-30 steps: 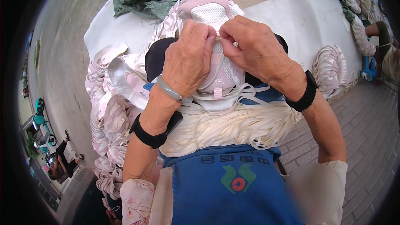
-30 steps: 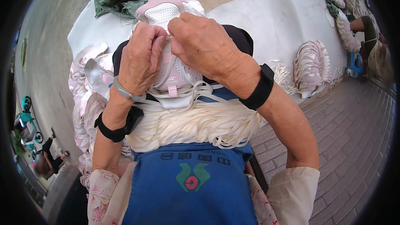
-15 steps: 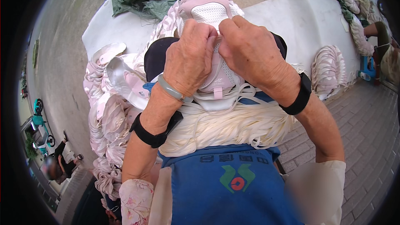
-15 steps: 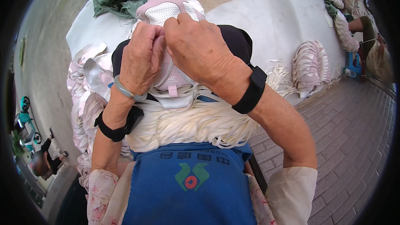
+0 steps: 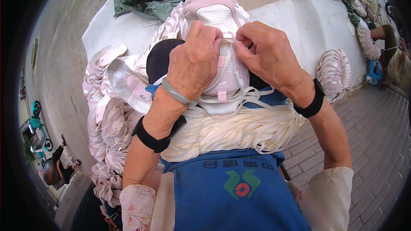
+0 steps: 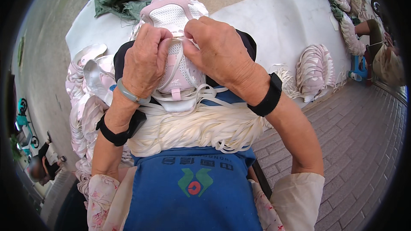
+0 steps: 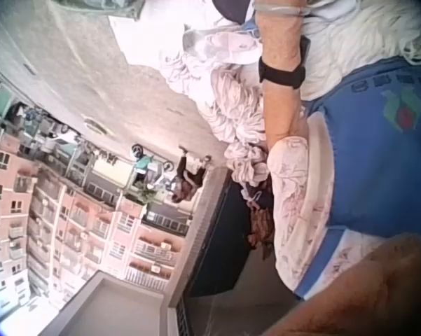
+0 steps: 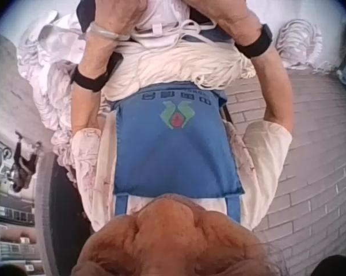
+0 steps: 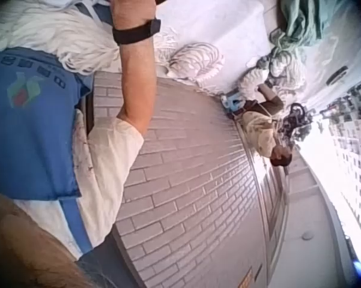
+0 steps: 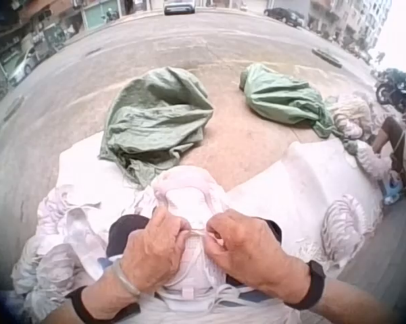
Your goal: The person laces a shoe by hand, threading a lace through the eyelets and pulling it tight. They then tie the lace into a bow, set the shoe aside, and pick up another shoe to repeat the process.
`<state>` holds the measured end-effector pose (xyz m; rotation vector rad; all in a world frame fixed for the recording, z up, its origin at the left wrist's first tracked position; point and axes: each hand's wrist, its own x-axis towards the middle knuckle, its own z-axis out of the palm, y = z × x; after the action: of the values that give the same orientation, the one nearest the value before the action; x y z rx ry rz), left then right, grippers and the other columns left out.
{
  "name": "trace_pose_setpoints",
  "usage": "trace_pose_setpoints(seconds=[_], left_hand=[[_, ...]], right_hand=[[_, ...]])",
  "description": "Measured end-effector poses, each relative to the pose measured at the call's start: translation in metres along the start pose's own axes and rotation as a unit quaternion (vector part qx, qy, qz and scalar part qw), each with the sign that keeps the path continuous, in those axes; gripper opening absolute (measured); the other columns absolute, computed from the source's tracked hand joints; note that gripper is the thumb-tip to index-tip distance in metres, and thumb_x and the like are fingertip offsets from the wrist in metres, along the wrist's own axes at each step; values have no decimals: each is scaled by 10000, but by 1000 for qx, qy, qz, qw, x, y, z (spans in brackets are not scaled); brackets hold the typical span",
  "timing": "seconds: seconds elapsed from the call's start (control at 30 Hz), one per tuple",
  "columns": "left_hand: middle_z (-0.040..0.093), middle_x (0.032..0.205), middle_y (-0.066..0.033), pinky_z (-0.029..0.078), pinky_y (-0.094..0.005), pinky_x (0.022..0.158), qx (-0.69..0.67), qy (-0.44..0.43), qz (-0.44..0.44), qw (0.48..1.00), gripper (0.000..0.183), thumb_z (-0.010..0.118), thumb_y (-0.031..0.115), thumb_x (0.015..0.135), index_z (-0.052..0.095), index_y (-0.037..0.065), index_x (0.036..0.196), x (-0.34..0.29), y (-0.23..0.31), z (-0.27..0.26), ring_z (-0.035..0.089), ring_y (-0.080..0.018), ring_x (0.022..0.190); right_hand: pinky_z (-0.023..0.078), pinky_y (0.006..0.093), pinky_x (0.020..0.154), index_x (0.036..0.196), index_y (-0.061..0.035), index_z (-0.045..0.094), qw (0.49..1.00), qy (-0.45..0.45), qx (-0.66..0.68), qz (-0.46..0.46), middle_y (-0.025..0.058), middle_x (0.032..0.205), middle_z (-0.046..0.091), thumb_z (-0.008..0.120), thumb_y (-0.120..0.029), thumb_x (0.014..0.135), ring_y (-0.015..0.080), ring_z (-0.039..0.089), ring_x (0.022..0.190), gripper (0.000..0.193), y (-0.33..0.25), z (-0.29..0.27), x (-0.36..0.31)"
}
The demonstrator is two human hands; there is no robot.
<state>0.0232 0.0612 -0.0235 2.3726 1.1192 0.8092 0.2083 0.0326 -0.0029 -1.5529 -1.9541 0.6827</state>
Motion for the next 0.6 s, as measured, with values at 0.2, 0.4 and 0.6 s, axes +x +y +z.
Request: trace_pose_setpoints(seconds=[0.2, 0.4, 0.6], left_hand=[[510, 900, -117, 495, -388, 516, -7, 3, 6, 1000, 84, 596, 101, 911, 545, 69, 970, 0, -3, 3, 606, -323, 650], [503, 905, -118, 495, -382, 513, -14, 13, 11, 1000, 96, 600, 90, 901, 541, 70, 974, 0, -4, 4, 601, -319, 654], [498, 909, -117, 493, -377, 503, -7, 23, 21, 999, 101, 597, 83, 898, 540, 63, 979, 0, -4, 5, 598, -311, 646]], right_hand=[[539, 404, 643, 836, -16, 600, 992, 33, -88, -88, 145, 784, 595, 640, -123, 842, 347, 640, 708, 114, -6, 8, 6], [547, 427, 664, 848, -1, 605, 989, 0, -117, -85, 164, 806, 616, 644, -127, 834, 351, 651, 729, 133, -9, 7, 11], [542, 446, 692, 803, 18, 632, 994, -34, -81, -62, 201, 790, 641, 649, -127, 795, 380, 659, 775, 146, -10, 2, 21]])
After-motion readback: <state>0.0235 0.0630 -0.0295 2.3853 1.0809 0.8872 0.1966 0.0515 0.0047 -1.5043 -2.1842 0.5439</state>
